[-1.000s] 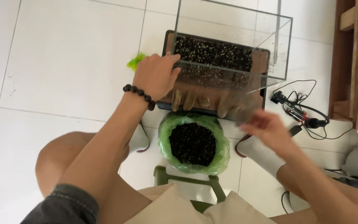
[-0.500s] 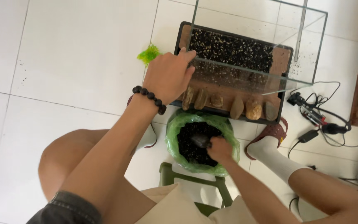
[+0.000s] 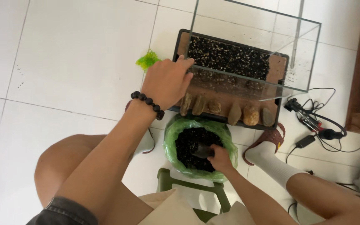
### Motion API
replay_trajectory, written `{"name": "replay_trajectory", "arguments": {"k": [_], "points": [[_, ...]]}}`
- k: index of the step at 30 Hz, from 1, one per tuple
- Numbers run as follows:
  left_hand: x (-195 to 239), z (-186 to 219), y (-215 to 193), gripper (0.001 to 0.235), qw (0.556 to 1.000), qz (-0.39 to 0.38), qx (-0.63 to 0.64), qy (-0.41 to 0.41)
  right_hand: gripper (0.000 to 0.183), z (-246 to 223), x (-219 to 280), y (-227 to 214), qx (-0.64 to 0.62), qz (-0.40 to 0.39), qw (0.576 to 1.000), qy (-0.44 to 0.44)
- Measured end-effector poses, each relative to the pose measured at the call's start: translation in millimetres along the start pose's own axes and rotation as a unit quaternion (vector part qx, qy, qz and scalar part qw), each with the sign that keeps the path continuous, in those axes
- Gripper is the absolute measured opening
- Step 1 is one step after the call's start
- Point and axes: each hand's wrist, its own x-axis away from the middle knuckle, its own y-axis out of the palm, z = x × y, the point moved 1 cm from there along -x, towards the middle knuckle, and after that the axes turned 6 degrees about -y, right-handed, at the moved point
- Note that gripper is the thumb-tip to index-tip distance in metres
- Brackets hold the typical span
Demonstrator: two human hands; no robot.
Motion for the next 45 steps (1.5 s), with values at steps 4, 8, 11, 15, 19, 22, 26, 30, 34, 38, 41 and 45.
{"name": "replay_trajectory", "arguments": {"k": [4,8,11,15,19,22,26,30,34,38,41,45], "points": [[-3.5,-5.3,7.9,0.037,1.000,0.007,-0.001,-0.002,0.047,-20.0,33.4,-34.5,-0.133,0.004,0.991,-0.003],[-1.6,-1.9,2.4,0.038,1.000,0.004,-0.001,-0.023,0.043,-36.5,41.3,-37.6,-0.293,0.014,0.956,-0.011],[-3.6,-3.7,4.8,0.040,1.000,-0.002,-0.005,-0.022,0.046,-60.2,39.1,-65.3,-0.330,0.047,0.942,-0.045],[-3.7,-6.3,2.8,0.041,1.000,-0.004,0.003,-0.019,0.056,-113.2,74.1,-164.7,-0.378,0.099,0.916,-0.085],[-6.5,-4.9,-3.7,0.038,1.000,-0.006,0.012,-0.019,0.044,-121.2,86.6,-261.7,-0.327,0.181,0.907,-0.192],[-4.6,-1.4,-10.0,0.038,1.000,-0.018,0.012,-0.018,0.036,-177.8,109.4,-335.4,-0.289,0.237,0.912,-0.171],[-15.0,-18.1,22.9,0.034,1.000,0.021,-0.014,0.005,0.040,-197.8,107.4,-402.1,-0.224,0.290,0.917,-0.158],[-15.8,-18.4,20.3,0.031,0.999,0.029,-0.005,0.014,0.032,-218.0,76.4,-424.9,-0.115,0.286,0.949,-0.069],[-12.7,-10.9,8.6,0.028,1.000,0.002,0.008,-0.003,0.036,-229.2,33.0,-420.4,0.021,0.231,0.964,-0.131],[-13.8,-11.1,6.3,0.035,0.999,-0.026,0.034,-0.022,0.034,-242.4,6.3,-413.3,0.053,0.200,0.970,-0.130],[-13.4,-11.1,3.3,0.036,0.998,-0.029,0.052,-0.019,0.033,-245.8,-13.6,-409.0,0.027,0.187,0.974,-0.129],[-11.3,-10.0,-2.3,0.034,0.998,-0.033,0.060,-0.018,0.035,-249.4,-23.7,-406.7,0.032,0.173,0.976,-0.131]]}}
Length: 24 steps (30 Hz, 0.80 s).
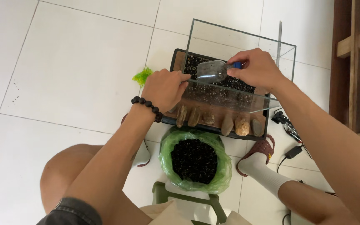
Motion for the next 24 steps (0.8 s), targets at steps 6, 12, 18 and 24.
{"name": "replay_trajectory", "arguments": {"k": [6,12,18,24], "points": [[2.9,6.3,-8.7,0.032,1.000,0.001,-0.005,0.003,0.034,-9.1,-10.3,6.5,-0.029,-0.032,0.999,0.013],[3.9,6.1,-9.9,0.032,1.000,-0.005,0.001,-0.001,0.034,-12.2,-12.7,9.8,-0.155,-0.024,0.987,0.045],[3.0,6.7,-11.5,0.031,1.000,0.003,0.003,0.006,0.034,-11.4,-18.6,11.6,-0.144,-0.035,0.988,0.045],[0.5,2.7,-6.3,0.030,1.000,0.010,-0.001,0.008,0.033,-5.3,-16.0,9.5,-0.063,-0.041,0.996,0.051]]}}
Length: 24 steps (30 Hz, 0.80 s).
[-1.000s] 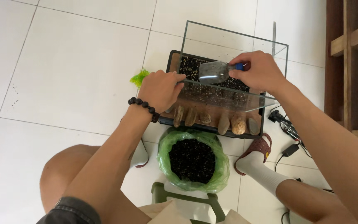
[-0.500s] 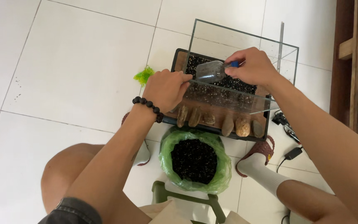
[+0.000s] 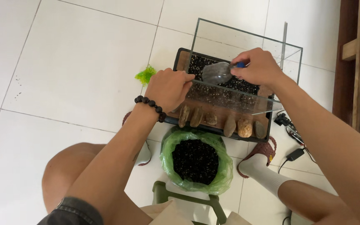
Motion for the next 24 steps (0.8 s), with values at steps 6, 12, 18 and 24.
{"name": "replay_trajectory", "arguments": {"k": [6,12,18,24], "points": [[1.3,2.9,-4.0,0.031,1.000,-0.003,-0.005,0.007,0.033,31.4,3.0,-12.1,0.112,0.038,0.993,-0.014],[-8.8,-4.6,7.6,0.031,1.000,-0.008,0.000,-0.012,0.040,30.5,37.4,-32.4,0.140,0.055,0.988,-0.024],[-6.5,-2.4,0.9,0.032,0.999,-0.014,0.028,-0.032,0.040,55.6,51.1,-46.8,0.195,0.093,0.976,-0.023],[-11.9,-6.0,5.6,0.030,0.998,-0.014,0.026,-0.050,0.045,64.0,57.9,-54.3,0.285,0.119,0.950,-0.038]]}}
